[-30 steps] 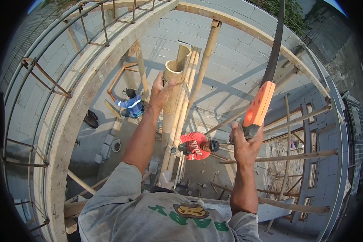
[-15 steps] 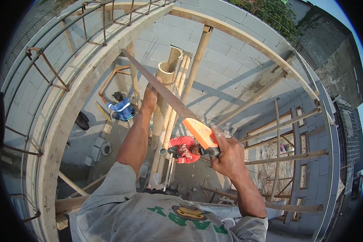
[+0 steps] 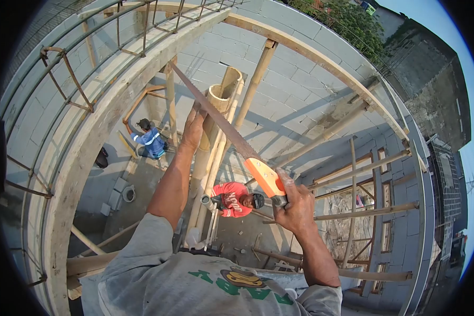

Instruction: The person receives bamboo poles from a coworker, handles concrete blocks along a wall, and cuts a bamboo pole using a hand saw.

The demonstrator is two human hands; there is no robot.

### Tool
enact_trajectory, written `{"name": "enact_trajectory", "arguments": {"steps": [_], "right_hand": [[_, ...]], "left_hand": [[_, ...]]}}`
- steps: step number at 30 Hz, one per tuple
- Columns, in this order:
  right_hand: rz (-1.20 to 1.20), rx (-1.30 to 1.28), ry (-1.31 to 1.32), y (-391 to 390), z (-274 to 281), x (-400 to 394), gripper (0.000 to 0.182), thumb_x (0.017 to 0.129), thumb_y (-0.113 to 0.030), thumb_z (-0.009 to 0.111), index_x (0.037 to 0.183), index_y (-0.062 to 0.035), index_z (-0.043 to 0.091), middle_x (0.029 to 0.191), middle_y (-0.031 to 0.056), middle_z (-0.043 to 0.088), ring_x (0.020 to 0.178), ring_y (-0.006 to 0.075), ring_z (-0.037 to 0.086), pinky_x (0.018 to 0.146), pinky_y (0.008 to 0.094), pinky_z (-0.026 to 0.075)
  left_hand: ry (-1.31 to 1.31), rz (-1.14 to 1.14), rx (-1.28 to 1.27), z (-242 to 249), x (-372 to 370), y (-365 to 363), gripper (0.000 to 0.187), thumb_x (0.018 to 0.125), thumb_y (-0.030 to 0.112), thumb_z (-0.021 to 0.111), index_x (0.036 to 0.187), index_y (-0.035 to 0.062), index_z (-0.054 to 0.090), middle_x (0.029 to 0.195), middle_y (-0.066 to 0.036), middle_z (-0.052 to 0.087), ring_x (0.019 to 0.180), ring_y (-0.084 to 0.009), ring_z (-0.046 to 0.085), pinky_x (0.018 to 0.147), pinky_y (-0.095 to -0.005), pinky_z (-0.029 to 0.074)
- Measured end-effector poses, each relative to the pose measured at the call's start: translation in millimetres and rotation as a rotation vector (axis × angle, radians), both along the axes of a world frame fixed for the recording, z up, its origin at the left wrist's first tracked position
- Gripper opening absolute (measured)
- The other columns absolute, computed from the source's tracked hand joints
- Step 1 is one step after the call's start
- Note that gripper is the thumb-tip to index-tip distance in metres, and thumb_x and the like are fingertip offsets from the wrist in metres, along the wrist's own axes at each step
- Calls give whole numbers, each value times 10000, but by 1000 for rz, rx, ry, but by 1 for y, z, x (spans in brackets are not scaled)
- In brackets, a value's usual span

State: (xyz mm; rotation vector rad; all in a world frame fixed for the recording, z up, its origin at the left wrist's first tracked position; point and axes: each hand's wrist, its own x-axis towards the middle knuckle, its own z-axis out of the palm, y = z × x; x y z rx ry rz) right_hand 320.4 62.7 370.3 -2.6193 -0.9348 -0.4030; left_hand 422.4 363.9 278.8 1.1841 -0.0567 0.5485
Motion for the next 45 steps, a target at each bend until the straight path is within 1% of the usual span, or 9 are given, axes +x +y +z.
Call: {"name": "enact_trajectory", "arguments": {"steps": [6, 11, 13, 15, 19, 22, 29, 35, 45], "right_hand": [[-110, 589, 65, -6, -54, -30, 505, 815, -42, 650, 1288, 21, 485, 1064, 157, 636, 941, 216, 623, 858, 338, 481], [-378, 779, 705, 30, -24, -19, 505, 839, -103, 668, 1295, 7, 482, 1045, 146, 638, 986, 234, 613, 869, 346, 479], [-305, 767, 691, 34, -26, -9, 519, 831, -126, 680, 1290, 1, 476, 991, 178, 644, 915, 291, 633, 810, 379, 491], [-92, 524, 162, 48, -36, 3, 547, 809, -151, 698, 1279, -2, 463, 884, 250, 653, 752, 394, 670, 688, 439, 514], [-346, -168, 233, 62, 24, 16, 568, 768, -116, 644, 1302, -3, 486, 893, 198, 674, 794, 354, 667, 773, 399, 497], [-171, -436, -224, 50, 38, 36, 584, 751, -103, 606, 1297, 43, 461, 711, 132, 653, 652, 268, 667, 661, 366, 470], [-29, -980, -622, 67, 106, 25, 514, 847, -157, 560, 1318, 30, 477, 645, 20, 580, 549, 132, 546, 630, 293, 387], [44, -1146, -677, 75, 79, 7, 569, 824, -182, 585, 1326, 52, 459, 636, 14, 553, 572, 130, 534, 620, 290, 367], [7, -857, -586, 46, 77, 22, 581, 784, -133, 589, 1312, 66, 452, 634, 56, 593, 553, 190, 589, 596, 327, 403]], "left_hand": [[-31, -27, 237, 6, -1, 13, 680, 904, 488, 595, 1383, 47, 397, 1285, -127, 519, 1196, -201, 472, 1016, -332, 356], [11, 58, 385, 6, 11, 9, 738, 815, 513, 699, 1320, 38, 448, 1187, -134, 591, 1098, -210, 559, 949, -353, 436], [13, 14, 345, 20, 1, 5, 693, 800, 421, 744, 1292, 17, 470, 1177, -126, 597, 1073, -191, 574, 924, -336, 454], [15, -32, 313, 22, 2, 7, 668, 798, 363, 758, 1283, 4, 473, 1168, -125, 603, 1050, -182, 586, 908, -326, 464], [38, -82, 361, 22, 5, 15, 577, 829, 273, 731, 1268, 5, 470, 1134, -97, 622, 1014, -167, 601, 901, -308, 467], [47, -89, 351, 30, -2, 11, 566, 827, 268, 729, 1261, 0, 484, 1131, -99, 624, 1013, -167, 600, 899, -310, 466], [37, -91, 310, 35, -7, 7, 618, 795, 314, 741, 1259, -11, 494, 1106, -120, 631, 988, -178, 610, 877, -317, 478], [82, -43, 370, 25, -4, 10, 678, 805, 332, 752, 1315, 1, 452, 1150, -113, 620, 1042, -180, 589, 929, -323, 453], [47, -25, 317, 22, -2, 6, 719, 778, 379, 764, 1301, 0, 449, 1172, -141, 598, 1075, -215, 581, 947, -343, 445]]}}
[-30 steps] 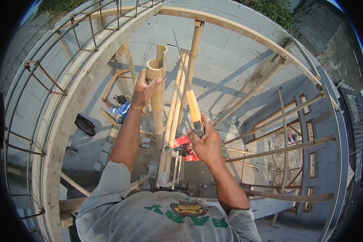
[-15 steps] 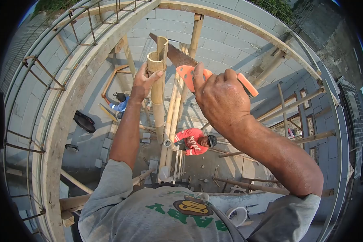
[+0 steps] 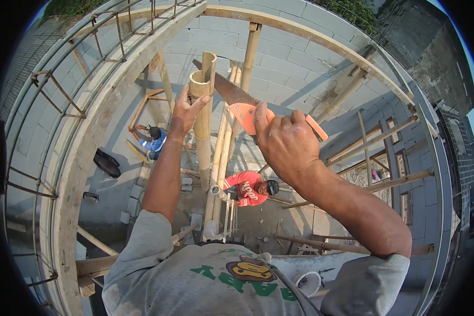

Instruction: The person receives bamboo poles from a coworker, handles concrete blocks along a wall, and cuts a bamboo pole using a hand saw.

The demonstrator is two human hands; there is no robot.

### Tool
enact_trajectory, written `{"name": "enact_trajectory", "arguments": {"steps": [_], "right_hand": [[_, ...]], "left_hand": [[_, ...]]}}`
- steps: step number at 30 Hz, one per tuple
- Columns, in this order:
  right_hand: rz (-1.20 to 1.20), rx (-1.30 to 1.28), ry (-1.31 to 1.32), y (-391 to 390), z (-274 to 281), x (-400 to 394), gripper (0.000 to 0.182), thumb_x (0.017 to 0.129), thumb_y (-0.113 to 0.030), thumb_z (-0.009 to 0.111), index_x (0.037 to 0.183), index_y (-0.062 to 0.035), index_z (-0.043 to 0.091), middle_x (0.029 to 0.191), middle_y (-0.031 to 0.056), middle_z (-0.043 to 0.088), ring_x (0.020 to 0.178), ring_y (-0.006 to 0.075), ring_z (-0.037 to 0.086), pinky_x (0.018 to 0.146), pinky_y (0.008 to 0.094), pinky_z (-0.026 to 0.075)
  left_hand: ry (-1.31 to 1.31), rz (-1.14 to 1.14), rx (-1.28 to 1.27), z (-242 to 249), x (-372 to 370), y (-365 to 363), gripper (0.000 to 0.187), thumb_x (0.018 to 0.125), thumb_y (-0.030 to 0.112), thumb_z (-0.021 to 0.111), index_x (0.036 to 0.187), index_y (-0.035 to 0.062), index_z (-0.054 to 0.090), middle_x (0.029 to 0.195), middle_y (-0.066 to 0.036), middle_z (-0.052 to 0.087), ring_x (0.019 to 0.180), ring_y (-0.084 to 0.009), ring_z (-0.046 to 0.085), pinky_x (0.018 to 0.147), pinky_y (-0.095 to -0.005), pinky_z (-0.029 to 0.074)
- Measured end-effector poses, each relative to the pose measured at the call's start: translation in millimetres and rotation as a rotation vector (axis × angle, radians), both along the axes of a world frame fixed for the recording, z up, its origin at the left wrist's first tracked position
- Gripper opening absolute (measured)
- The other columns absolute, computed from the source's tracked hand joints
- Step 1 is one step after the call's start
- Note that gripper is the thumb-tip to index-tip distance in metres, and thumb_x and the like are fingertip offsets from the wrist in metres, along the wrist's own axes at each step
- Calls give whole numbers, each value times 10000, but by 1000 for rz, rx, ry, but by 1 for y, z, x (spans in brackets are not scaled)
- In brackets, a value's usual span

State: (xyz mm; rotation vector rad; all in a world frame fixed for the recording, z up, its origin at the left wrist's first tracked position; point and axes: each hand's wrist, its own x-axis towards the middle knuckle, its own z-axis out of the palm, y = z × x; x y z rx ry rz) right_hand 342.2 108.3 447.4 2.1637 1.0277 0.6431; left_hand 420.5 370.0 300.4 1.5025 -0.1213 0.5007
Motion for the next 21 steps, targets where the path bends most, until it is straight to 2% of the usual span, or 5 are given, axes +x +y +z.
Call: {"name": "enact_trajectory", "arguments": {"steps": [6, 7, 11, 18, 21], "right_hand": [[-253, 835, 226, -33, 7, -6, 622, 732, -58, 651, 1313, 12, 439, 756, 168, 662, 663, 365, 651, 651, 434, 502], [-143, 996, 271, -40, -5, -10, 648, 717, -29, 660, 1322, -4, 430, 870, 222, 665, 748, 406, 650, 637, 457, 503], [212, 938, 429, -54, -46, -46, 763, 627, -15, 656, 1355, -16, 427, 826, 177, 645, 671, 367, 615, 641, 437, 488], [-47, 597, 521, -35, -36, -52, 831, 570, -45, 674, 1361, -17, 422, 756, 126, 634, 613, 320, 605, 631, 415, 470], [-58, 588, 511, -26, -38, -48, 812, 573, -48, 673, 1347, -16, 431, 747, 127, 630, 617, 319, 608, 635, 412, 468]], "left_hand": [[37, 7, -39, -4, 1, 2, 851, 728, 477, 791, 1345, 19, 427, 1221, -138, 568, 1142, -234, 539, 980, -359, 425], [3, -31, -94, -9, 4, 3, 883, 711, 503, 794, 1353, 23, 423, 1229, -136, 565, 1151, -233, 532, 984, -359, 421], [24, -101, -101, -22, 9, 11, 944, 685, 548, 797, 1380, 37, 411, 1266, -115, 550, 1192, -222, 499, 1012, -350, 393], [-95, -463, -439, -55, 23, 30, 744, 847, 537, 637, 1364, 37, 447, 1293, -63, 540, 1204, -170, 466, 1034, -307, 338], [9, -279, -346, -53, 24, 22, 666, 904, 531, 539, 1340, 30, 482, 1269, -71, 562, 1170, -168, 489, 1009, -301, 362]]}}
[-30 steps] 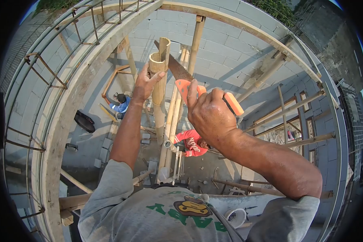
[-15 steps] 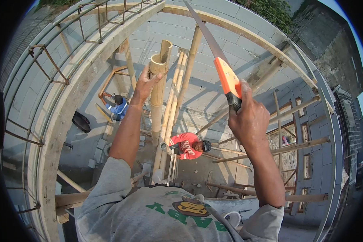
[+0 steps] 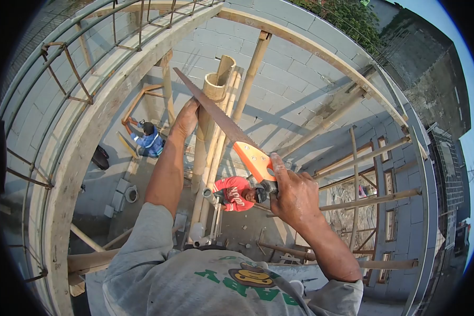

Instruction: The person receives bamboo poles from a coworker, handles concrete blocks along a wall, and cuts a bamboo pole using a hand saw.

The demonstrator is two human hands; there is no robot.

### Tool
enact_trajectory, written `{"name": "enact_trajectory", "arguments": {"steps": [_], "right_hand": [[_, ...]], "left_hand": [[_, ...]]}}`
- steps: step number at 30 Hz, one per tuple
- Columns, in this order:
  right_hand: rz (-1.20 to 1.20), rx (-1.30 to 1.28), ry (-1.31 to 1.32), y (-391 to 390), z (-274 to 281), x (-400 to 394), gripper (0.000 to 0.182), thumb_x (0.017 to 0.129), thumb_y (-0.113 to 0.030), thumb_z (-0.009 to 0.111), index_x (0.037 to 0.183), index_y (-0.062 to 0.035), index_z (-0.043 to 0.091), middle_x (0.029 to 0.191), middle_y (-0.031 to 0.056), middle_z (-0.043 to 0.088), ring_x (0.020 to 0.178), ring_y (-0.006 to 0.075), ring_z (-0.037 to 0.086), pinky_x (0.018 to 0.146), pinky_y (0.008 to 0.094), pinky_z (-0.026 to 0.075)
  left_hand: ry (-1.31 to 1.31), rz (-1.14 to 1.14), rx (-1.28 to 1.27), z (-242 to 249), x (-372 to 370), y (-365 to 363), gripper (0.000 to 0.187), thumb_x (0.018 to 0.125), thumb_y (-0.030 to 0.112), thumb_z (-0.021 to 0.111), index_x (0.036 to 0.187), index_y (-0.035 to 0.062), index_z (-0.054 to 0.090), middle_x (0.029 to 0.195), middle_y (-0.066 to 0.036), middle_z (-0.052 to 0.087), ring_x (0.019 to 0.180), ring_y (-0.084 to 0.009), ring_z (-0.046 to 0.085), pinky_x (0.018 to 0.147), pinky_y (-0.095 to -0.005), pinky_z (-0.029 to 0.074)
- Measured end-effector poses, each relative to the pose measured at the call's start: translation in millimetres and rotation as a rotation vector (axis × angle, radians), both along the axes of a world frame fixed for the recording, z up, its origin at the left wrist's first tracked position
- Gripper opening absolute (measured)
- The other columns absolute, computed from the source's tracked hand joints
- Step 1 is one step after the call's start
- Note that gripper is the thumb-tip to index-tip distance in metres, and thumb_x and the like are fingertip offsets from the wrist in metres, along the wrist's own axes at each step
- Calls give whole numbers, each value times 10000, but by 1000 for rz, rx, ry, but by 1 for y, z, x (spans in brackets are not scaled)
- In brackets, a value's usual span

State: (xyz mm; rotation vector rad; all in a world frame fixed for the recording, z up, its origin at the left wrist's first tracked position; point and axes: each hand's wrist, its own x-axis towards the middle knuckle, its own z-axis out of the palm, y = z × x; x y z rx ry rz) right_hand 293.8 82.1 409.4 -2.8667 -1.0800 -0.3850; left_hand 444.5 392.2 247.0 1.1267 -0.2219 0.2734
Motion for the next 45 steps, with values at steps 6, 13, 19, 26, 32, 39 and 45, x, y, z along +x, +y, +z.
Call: {"name": "enact_trajectory", "arguments": {"steps": [6, 13, 19, 26, 32, 39, 45], "right_hand": [[-15, -13, -30, 5, -2, -1, 771, 579, -43, 660, 1319, -7, 446, 719, 136, 625, 622, 320, 615, 637, 397, 467], [-85, -55, -29, 21, -10, -2, 809, 600, -201, 775, 1302, 23, 442, 671, 139, 622, 597, 324, 631, 652, 406, 475], [-178, -166, 58, 57, 7, 6, 886, 578, -316, 836, 1287, 39, 442, 641, 147, 623, 608, 330, 647, 673, 406, 488], [-141, -87, 4, 20, 1, -27, 671, 666, -84, 665, 1283, 44, 433, 621, 161, 620, 604, 348, 645, 664, 416, 497], [-242, -145, 67, 68, 19, -17, 607, 663, -59, 650, 1224, 57, 449, 644, 200, 636, 612, 369, 657, 668, 442, 516], [-261, -145, 91, 45, 23, -50, 523, 684, -31, 604, 1180, 43, 455, 651, 209, 637, 619, 372, 664, 633, 442, 524], [-238, -193, 36, 108, 21, -4, 424, 727, -44, 561, 1123, 69, 459, 641, 201, 641, 639, 366, 675, 618, 435, 543]], "left_hand": [[-2, 8, 37, -2, 6, 0, 537, 948, 402, 442, 1321, 21, 512, 1216, -96, 604, 1111, -188, 537, 972, -303, 400], [-38, 267, -2, -3, 8, -21, 554, 956, 416, 382, 1281, -7, 535, 1191, -130, 616, 1110, -214, 543, 983, -321, 394], [-90, 355, 40, -3, 14, -24, 567, 964, 416, 363, 1261, -35, 534, 1176, -150, 618, 1102, -225, 547, 973, -333, 402], [-118, 386, -51, 7, 6, -39, 547, 970, 440, 436, 1206, -35, 572, 1113, -125, 634, 1018, -193, 553, 927, -312, 417], [-93, 332, -17, 3, 13, -30, 525, 954, 442, 487, 1151, -29, 608, 1062, -108, 645, 976, -187, 552, 899, -316, 420], [-167, 460, -33, 4, 9, -37, 527, 937, 455, 521, 1119, -29, 617, 1029, -93, 642, 954, -179, 553, 874, -320, 430], [-26, 309, -168, 11, 2, -38, 563, 925, 471, 550, 1139, -46, 606, 1030, -90, 642, 938, -191, 554, 872, -332, 432]]}}
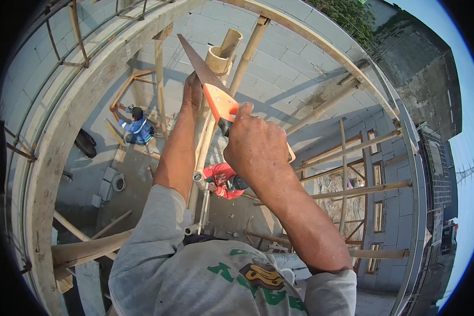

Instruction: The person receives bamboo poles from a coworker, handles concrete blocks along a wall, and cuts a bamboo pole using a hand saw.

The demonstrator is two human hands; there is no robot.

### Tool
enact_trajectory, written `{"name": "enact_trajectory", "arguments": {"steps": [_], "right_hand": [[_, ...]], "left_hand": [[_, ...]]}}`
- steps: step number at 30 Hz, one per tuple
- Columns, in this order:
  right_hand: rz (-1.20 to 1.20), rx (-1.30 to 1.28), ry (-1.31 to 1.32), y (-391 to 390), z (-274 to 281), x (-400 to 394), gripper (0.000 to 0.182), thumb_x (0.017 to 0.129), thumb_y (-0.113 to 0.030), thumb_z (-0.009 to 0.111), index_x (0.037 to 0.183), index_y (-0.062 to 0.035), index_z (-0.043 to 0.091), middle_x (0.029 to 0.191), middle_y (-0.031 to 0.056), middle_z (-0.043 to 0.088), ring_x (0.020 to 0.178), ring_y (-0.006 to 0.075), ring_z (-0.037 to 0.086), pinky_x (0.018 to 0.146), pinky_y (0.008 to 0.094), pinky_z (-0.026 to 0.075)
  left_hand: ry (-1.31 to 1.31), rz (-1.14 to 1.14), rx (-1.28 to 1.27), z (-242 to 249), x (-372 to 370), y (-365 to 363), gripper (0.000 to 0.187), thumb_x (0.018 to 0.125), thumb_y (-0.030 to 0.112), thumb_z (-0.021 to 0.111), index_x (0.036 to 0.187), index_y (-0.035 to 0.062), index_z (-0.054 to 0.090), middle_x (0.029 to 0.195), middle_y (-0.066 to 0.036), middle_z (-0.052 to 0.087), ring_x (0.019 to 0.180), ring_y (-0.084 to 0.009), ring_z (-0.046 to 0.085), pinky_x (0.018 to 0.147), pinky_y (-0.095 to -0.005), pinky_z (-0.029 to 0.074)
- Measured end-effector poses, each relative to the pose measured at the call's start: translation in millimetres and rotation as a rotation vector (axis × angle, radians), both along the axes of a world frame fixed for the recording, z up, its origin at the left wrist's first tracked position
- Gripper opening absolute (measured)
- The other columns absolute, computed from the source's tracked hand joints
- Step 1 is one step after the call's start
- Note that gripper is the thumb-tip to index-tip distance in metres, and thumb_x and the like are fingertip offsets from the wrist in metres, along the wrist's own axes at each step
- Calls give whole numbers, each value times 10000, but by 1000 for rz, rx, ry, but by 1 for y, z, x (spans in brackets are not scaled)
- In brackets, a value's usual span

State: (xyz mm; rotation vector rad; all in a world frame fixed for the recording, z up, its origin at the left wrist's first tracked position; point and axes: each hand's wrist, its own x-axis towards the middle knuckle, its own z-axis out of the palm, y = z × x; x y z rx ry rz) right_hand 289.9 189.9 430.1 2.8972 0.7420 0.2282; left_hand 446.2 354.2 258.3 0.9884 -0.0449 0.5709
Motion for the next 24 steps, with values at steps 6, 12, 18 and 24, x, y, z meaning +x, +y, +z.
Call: {"name": "enact_trajectory", "arguments": {"steps": [6, 12, 18, 24], "right_hand": [[-30, 61, 12, -56, 1, -45, 386, 706, -42, 590, 1068, 61, 509, 633, 210, 634, 623, 361, 675, 611, 439, 541], [16, 17, -21, 4, -3, 7, 261, 717, -34, 576, 953, 58, 516, 641, 212, 638, 625, 367, 673, 602, 449, 545], [-72, 6, 37, -61, -1, -50, 410, 697, -14, 584, 1088, 48, 476, 634, 203, 633, 621, 378, 667, 599, 447, 535], [21, -25, -54, 5, -5, 18, 291, 733, -36, 572, 999, 66, 514, 675, 215, 646, 648, 380, 669, 638, 466, 539]], "left_hand": [[-55, 111, 135, -17, 18, 8, 543, 918, 462, 567, 1112, -41, 631, 1006, -95, 644, 919, -161, 553, 844, -288, 437], [20, 21, -10, -6, 1, -1, 493, 910, 429, 595, 1108, -20, 648, 995, -62, 647, 919, -148, 557, 847, -289, 438], [-106, 99, 55, -28, 23, 4, 501, 887, 445, 628, 1097, -8, 662, 971, -45, 648, 918, -143, 557, 851, -289, 437], [-13, 40, -7, -6, 5, -3, 528, 897, 487, 606, 1077, -6, 665, 962, -33, 641, 868, -141, 532, 821, -285, 430]]}}
